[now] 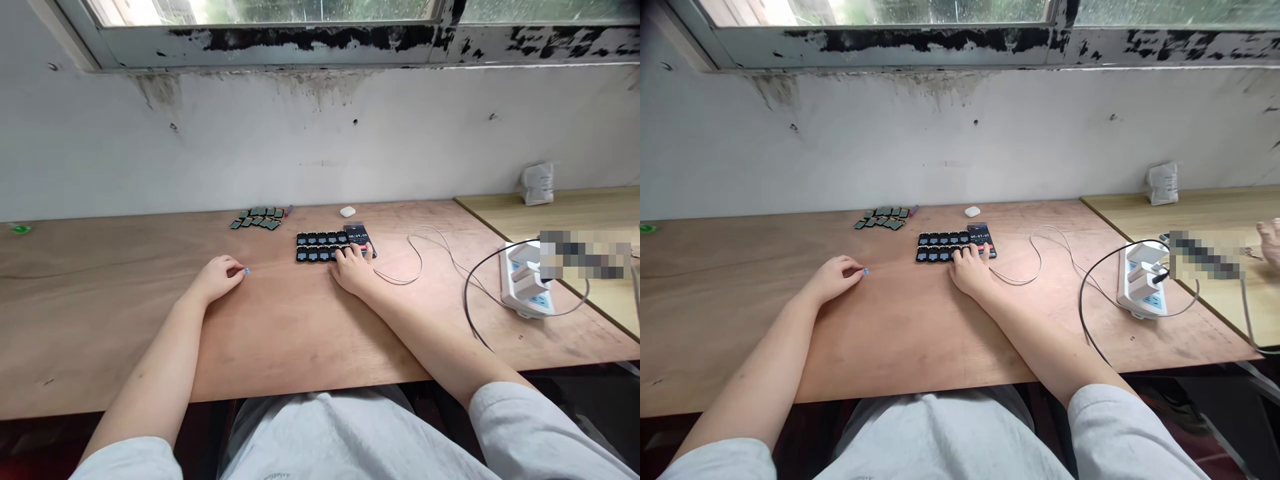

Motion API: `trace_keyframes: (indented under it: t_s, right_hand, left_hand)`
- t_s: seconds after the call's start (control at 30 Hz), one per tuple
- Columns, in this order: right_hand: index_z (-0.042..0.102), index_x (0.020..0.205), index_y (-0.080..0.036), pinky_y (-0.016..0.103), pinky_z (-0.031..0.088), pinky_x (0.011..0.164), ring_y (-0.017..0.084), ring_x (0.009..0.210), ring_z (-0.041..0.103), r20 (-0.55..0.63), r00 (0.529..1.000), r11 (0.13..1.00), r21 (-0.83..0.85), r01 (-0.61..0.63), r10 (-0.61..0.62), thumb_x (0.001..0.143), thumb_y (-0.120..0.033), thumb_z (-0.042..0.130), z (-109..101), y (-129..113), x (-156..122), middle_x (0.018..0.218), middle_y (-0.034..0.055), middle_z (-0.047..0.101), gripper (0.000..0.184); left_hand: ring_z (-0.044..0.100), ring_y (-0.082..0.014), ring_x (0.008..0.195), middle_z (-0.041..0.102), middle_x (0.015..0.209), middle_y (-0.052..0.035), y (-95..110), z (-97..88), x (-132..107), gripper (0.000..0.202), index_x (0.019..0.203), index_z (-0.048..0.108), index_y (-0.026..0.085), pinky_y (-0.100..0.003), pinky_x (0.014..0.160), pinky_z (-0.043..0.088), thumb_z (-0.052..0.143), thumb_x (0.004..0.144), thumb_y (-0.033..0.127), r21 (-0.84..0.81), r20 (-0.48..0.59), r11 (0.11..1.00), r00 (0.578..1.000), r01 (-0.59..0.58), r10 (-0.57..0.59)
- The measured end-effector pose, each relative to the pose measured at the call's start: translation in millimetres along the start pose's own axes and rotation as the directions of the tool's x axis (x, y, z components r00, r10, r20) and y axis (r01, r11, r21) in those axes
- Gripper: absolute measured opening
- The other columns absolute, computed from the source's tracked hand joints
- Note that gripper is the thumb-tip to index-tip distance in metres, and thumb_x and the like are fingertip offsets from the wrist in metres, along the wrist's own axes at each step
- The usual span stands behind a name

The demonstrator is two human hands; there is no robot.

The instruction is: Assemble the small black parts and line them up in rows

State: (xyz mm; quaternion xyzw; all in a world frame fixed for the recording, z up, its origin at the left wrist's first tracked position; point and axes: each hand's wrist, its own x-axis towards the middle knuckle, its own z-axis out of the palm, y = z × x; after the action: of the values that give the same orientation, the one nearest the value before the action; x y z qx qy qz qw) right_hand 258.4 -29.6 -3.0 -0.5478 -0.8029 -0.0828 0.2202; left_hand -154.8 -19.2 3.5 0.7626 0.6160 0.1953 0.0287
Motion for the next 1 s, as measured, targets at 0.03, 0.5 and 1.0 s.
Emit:
trace_keyframes:
  t_s: [0.03,0.5,1.0]
  right_hand:
    - [0.066,0.113,-0.016,0.075,0.006,0.118,0.043,0.129,0.043,-0.007,1.000,1.000,0.002,0.015,-0.015,0.098,-0.033,0.052,-2,-1,-1,0.115,0.0230,0.066,0.026]
    - [0.071,0.108,-0.020,0.056,0.032,0.116,0.031,0.109,0.058,0.094,0.893,0.892,0.160,0.423,-0.441,0.101,-0.035,0.053,-15,-20,-5,0.102,0.0135,0.070,0.024]
    - [0.072,0.118,-0.016,0.051,0.043,0.108,0.032,0.134,0.046,0.028,0.851,0.823,0.273,0.498,-0.524,0.095,-0.012,0.052,-6,-12,0,0.145,0.0141,0.059,0.031]
  left_hand:
    - [0.065,-0.0287,0.106,0.072,0.108,-0.0078,-1,-0.6,-1,0.035,0.090,0.077,0.026,-0.039,0.101,0.050,0.058,0.083,0.054,-0.015,0.006,1.000,1.000,-0.003,0.003]
    - [0.061,-0.0188,0.073,0.070,0.083,-0.0033,48,9.4,0,0.032,0.083,0.067,0.022,-0.032,0.073,0.052,0.064,0.080,0.054,-0.319,-0.083,0.939,0.984,0.126,-0.160]
    - [0.060,-0.0222,0.085,0.065,0.086,-0.0059,167,48.1,-7,0.011,0.086,0.058,0.021,-0.038,0.081,0.050,0.053,0.095,0.024,-0.128,-0.145,0.884,0.890,-0.450,0.432]
